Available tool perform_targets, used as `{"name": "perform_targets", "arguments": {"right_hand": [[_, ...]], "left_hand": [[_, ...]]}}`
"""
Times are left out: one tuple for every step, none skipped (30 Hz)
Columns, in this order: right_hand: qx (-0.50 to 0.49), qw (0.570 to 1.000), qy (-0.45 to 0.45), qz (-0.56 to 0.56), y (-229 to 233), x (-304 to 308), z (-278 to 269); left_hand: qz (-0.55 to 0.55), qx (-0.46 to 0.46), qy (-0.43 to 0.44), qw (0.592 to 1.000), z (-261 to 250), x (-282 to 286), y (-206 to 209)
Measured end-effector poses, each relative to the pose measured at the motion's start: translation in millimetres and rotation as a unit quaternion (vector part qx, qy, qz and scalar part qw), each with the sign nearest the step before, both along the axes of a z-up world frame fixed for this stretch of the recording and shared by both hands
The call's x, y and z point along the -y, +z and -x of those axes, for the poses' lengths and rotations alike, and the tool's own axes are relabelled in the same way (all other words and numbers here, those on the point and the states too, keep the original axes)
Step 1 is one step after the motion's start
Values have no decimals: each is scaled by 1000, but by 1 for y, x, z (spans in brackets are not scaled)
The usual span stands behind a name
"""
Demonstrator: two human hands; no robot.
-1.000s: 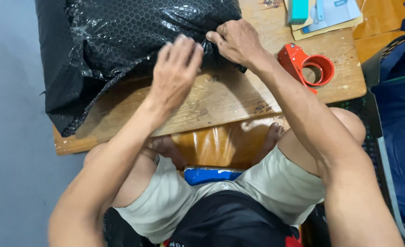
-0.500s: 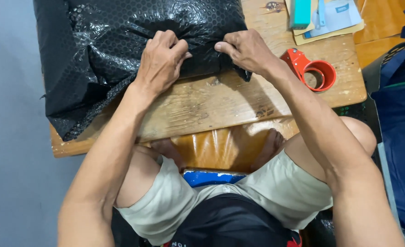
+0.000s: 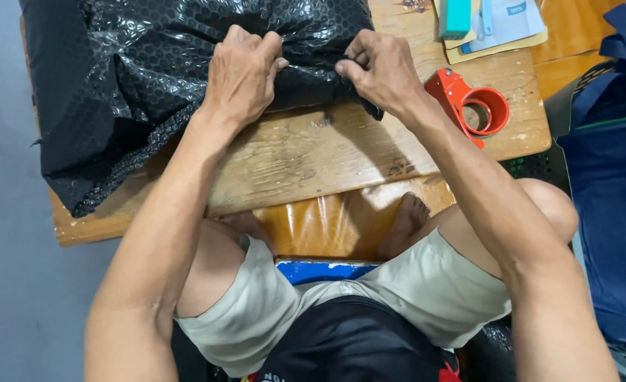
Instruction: Wrapping a large object in black bubble wrap and securing it with red packing tape
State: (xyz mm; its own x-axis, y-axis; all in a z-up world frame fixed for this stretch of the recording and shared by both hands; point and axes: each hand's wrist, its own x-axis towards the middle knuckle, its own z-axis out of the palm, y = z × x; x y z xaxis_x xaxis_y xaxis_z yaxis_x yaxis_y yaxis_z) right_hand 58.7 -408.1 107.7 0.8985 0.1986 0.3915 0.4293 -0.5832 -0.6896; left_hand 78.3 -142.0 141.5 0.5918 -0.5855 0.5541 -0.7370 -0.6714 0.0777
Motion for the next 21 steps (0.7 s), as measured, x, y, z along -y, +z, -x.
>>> {"name": "perform_targets", "arguments": {"right_hand": [[0, 1000, 0, 1, 7, 0, 7], [-30, 999, 15, 43, 14, 1, 14], [-59, 994, 30, 85, 21, 2, 21], [-60, 994, 30, 87, 17, 3, 26], [-5, 988, 6, 155, 13, 4, 31], [49, 974, -18, 220, 8, 4, 37], [49, 974, -19, 221, 7, 6, 40], [58, 976, -13, 210, 4, 7, 43], [66, 978, -7, 199, 2, 8, 46], [65, 978, -8, 199, 2, 9, 49], [79, 979, -8, 188, 2, 11, 52], [94, 979, -5, 179, 3, 12, 54], [92, 979, -4, 179, 5, 18, 55], [91, 980, -4, 175, 7, 24, 56], [89, 981, -4, 171, 10, 30, 58], [88, 981, -4, 172, 13, 33, 57], [6, 995, 3, 104, 17, 36, 57], [-77, 996, 10, 33, 21, 39, 57], [-78, 996, 8, 33, 20, 44, 53], [-136, 990, 11, -34, 18, 49, 49], [-194, 976, 14, -102, 17, 54, 46]], "left_hand": [[1, 0, 0, 1000, 0, -1, 0], [3, 0, -1, 1000, 0, -1, 0], [4, 1, -2, 1000, -1, -1, 1], [6, 1, -2, 1000, -1, -1, 1], [4, -9, -1, 1000, -1, -1, 2], [1, -18, -1, 1000, -1, -2, 2], [2, -19, -2, 1000, -1, -2, 2], [-1, -20, -2, 1000, -2, -2, 3], [-3, -21, -2, 1000, -2, -3, 3], [-4, -22, -3, 1000, -2, -3, 4], [-5, -29, -4, 1000, -3, -3, 4], [-6, -37, -3, 999, -3, -3, 4], [-5, -39, -2, 999, -4, -4, 5], [-1, -45, -7, 999, -3, -4, 6], [3, -52, -12, 999, -3, -4, 6], [4, -53, -12, 999, -3, -5, 6], [5, -58, -13, 998, -2, -5, 7], [5, -62, -15, 998, -2, -5, 8], [5, -63, -17, 998, -3, -4, 7], [9, -72, -10, 997, -4, -4, 6], [13, -81, -3, 997, -4, -5, 6]]}}
